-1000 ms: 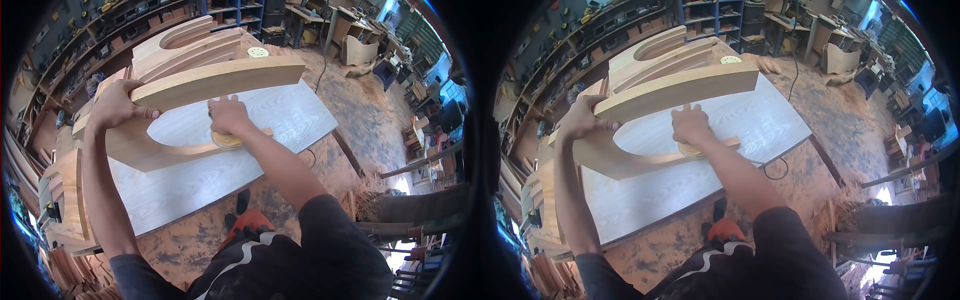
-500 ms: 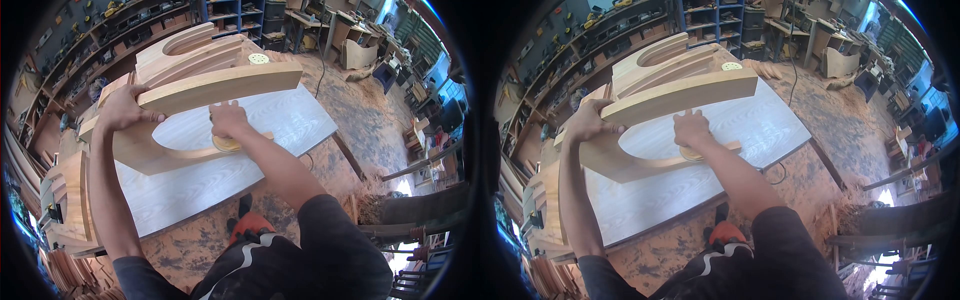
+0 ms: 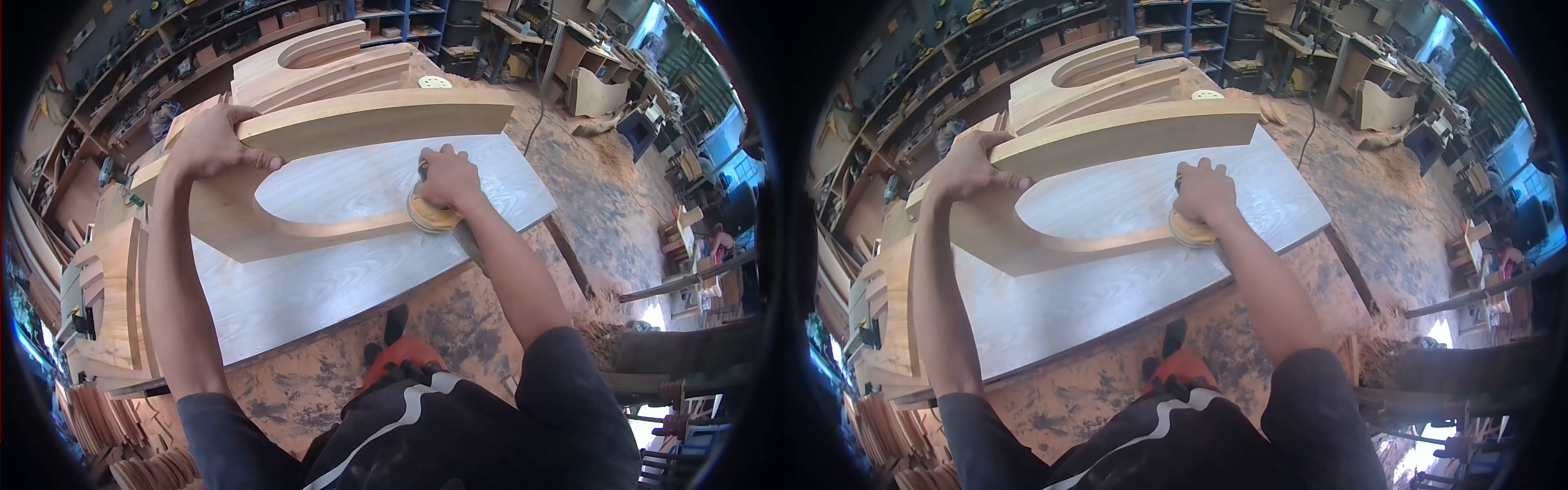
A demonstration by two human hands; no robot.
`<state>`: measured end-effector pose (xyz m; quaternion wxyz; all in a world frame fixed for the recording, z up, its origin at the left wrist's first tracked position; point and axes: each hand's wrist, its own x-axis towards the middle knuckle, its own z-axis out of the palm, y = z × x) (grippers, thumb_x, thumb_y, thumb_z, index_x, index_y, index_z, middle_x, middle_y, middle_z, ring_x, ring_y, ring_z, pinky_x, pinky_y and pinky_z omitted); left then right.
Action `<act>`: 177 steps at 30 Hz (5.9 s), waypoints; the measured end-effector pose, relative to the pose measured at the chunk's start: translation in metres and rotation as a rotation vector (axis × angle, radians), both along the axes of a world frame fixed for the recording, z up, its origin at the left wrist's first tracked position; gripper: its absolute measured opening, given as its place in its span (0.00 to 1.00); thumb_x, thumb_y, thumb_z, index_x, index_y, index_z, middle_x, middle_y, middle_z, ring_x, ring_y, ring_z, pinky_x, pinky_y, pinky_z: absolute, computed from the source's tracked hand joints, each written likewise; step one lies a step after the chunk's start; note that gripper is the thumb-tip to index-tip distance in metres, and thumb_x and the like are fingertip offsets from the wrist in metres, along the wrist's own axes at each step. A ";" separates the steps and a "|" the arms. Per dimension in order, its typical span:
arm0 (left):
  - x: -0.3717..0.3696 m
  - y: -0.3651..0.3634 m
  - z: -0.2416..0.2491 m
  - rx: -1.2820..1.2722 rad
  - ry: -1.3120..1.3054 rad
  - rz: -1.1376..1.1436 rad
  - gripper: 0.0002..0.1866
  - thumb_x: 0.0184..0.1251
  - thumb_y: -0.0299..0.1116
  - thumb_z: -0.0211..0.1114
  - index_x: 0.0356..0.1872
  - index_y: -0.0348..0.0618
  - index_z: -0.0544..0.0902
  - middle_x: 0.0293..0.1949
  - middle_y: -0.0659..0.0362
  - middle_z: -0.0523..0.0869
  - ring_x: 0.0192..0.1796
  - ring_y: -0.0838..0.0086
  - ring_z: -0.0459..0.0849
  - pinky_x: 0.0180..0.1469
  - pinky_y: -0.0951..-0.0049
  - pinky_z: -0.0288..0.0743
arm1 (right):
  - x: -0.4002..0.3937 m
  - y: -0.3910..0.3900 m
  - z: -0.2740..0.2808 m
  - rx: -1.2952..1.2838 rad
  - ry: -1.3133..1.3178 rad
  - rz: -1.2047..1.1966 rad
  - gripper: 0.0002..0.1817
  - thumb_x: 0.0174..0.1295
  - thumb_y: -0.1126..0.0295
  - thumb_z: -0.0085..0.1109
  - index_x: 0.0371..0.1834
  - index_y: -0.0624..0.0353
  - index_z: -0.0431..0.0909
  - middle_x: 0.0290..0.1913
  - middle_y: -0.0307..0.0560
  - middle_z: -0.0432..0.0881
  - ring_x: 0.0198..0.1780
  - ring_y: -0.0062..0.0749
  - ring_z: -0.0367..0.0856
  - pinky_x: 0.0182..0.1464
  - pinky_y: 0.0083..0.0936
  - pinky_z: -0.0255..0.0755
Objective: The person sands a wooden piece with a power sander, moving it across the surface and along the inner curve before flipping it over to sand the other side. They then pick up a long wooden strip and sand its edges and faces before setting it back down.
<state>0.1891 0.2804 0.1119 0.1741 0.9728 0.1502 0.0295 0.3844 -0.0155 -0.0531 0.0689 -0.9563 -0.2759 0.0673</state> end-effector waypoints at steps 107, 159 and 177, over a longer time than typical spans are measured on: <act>0.001 -0.001 0.012 -0.055 0.213 0.091 0.33 0.49 0.49 0.94 0.50 0.34 0.94 0.39 0.56 0.96 0.44 0.74 0.94 0.52 0.69 0.85 | -0.087 0.115 -0.040 0.901 0.604 0.591 0.27 0.49 0.61 0.75 0.57 0.49 0.85 0.64 0.48 0.81 0.65 0.54 0.79 0.66 0.48 0.79; -0.017 0.004 0.005 0.044 0.066 0.029 0.33 0.43 0.61 0.92 0.43 0.46 0.97 0.29 0.56 0.94 0.32 0.62 0.93 0.42 0.61 0.84 | -0.079 0.135 -0.021 0.660 0.501 0.637 0.24 0.54 0.61 0.75 0.56 0.53 0.87 0.53 0.54 0.88 0.61 0.52 0.86 0.63 0.47 0.79; -0.133 -0.082 -0.037 0.212 -0.232 -0.066 0.25 0.48 0.47 0.90 0.49 0.54 0.97 0.35 0.58 0.97 0.34 0.69 0.94 0.42 0.66 0.87 | -0.114 -0.055 -0.029 0.044 0.352 0.654 0.23 0.59 0.60 0.73 0.58 0.49 0.85 0.63 0.51 0.80 0.64 0.52 0.79 0.59 0.49 0.81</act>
